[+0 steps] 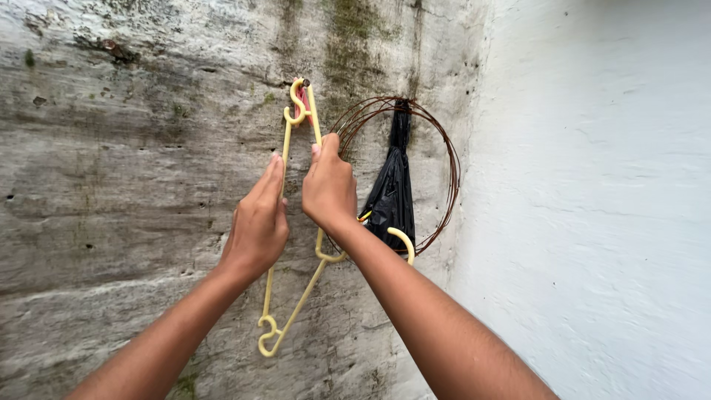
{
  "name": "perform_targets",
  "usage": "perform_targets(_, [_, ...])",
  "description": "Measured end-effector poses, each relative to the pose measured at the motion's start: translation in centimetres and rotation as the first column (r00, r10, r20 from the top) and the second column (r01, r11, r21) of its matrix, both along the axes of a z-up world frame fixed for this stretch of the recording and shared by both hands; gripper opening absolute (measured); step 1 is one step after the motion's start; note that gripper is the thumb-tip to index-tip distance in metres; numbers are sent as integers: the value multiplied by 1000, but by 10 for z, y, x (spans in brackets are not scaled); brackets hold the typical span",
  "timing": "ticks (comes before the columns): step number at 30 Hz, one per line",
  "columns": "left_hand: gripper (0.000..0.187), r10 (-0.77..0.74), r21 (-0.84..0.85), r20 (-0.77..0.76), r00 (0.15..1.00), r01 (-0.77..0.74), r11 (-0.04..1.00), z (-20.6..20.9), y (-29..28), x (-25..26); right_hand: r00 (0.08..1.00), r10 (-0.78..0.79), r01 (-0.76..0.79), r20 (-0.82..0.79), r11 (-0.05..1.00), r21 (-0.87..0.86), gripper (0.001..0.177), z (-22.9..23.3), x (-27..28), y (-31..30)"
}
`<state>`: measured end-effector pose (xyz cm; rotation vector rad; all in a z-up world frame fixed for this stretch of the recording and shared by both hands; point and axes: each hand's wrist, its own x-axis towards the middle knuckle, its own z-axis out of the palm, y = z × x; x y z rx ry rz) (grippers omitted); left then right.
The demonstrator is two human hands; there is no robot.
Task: The person picks up several plastic mugs and places them on a shelf, then moves outdoors to pick up and untangle plastic clothes hangers from a drying rack.
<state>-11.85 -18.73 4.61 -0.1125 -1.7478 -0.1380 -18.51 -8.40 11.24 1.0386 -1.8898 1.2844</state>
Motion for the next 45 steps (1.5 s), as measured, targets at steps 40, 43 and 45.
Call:
perform_targets(40, [55,247,296,103,964,-267,917,-82,69,59,851,44,206,-523,888,411,72,-84,-6,127])
perform_targets(43, [56,287,307,175,942,-329,893,-97,73,68,748,73,189,-659,929,317,65,-100,-4,134])
perform_targets(45, [53,250,352,153,956,-290,890,-108,78,73,663,25,315,-748,897,310,54,-116,-5,138])
